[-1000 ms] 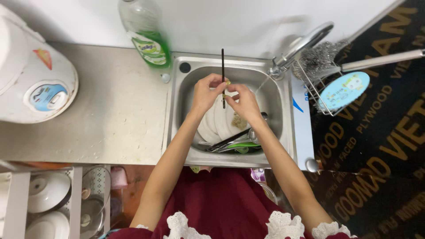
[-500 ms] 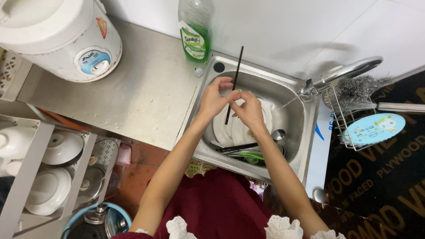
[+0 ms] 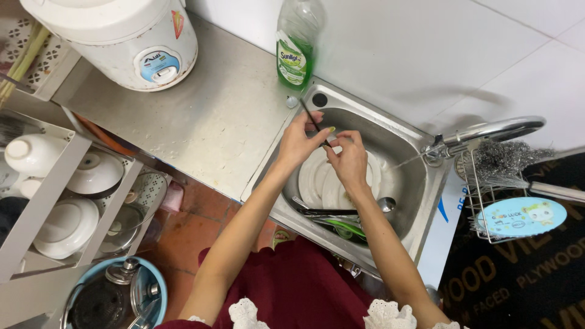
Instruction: The person washes chopsticks and a metal ladle at a kitchen sink, scrubbing them with a sponge under running water, rinsing them, and placing the cleaned items on a dish rack beside the sink.
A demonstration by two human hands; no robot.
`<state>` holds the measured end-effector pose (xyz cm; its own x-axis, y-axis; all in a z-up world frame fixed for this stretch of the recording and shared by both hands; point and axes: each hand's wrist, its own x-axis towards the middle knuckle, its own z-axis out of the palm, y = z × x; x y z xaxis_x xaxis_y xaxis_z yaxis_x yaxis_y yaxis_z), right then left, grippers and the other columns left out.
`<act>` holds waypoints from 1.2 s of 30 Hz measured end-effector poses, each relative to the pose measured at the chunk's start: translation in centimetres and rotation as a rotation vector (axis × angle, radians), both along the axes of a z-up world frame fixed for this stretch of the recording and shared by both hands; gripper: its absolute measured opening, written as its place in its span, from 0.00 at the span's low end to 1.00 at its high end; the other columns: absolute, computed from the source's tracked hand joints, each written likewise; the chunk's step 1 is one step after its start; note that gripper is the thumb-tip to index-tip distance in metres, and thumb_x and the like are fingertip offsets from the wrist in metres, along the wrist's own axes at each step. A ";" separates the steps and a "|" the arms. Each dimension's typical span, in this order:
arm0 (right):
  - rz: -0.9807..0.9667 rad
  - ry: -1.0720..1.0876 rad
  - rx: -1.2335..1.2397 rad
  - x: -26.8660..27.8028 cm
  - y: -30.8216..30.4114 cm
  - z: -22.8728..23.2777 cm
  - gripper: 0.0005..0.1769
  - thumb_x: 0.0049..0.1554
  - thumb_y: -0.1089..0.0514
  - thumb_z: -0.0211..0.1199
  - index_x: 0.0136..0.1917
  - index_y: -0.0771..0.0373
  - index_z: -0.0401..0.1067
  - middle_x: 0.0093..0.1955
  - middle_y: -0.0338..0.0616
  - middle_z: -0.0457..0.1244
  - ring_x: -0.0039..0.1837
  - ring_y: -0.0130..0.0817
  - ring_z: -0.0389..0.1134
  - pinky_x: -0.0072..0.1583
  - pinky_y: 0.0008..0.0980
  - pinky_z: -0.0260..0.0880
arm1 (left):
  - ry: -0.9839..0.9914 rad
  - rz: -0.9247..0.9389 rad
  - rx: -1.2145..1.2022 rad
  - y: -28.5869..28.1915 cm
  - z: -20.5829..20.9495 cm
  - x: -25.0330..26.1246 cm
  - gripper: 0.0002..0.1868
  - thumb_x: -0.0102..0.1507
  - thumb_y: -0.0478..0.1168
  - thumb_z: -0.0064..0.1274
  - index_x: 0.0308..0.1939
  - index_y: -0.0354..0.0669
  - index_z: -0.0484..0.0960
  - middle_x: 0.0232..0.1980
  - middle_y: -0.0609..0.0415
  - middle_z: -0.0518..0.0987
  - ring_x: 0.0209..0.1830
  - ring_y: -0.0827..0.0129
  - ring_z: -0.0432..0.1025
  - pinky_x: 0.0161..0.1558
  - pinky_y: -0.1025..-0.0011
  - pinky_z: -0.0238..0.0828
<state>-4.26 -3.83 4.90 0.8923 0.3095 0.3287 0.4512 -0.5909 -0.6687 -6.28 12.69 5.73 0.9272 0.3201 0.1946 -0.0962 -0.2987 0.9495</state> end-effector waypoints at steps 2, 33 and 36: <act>0.016 0.122 0.069 0.1 0.0 -0.2 0.09 0.53 0.59 0.74 0.43 0.67 0.78 0.59 0.47 0.64 0.34 0.35 0.74 0.38 0.32 0.72 | -0.018 -0.006 -0.003 0.2 0.1 -0.1 0.28 0.57 0.47 0.66 0.57 0.37 0.79 0.52 0.47 0.84 0.50 0.61 0.80 0.51 0.65 0.77; 0.812 -0.090 0.196 -22.1 38.2 8.9 0.10 0.57 0.65 0.69 0.53 0.66 0.75 0.49 0.46 0.66 0.40 0.34 0.72 0.44 0.33 0.73 | -0.286 0.497 -0.060 33.3 9.5 -31.6 0.12 0.68 0.34 0.55 0.55 0.43 0.85 0.44 0.56 0.87 0.40 0.79 0.78 0.43 0.76 0.77; 1.001 -0.029 0.218 -27.6 45.8 8.4 0.10 0.60 0.67 0.65 0.56 0.67 0.74 0.48 0.49 0.68 0.43 0.35 0.75 0.45 0.31 0.74 | -0.235 0.623 -0.080 39.1 9.2 -39.2 0.13 0.68 0.33 0.52 0.57 0.43 0.83 0.44 0.57 0.87 0.41 0.80 0.79 0.41 0.78 0.79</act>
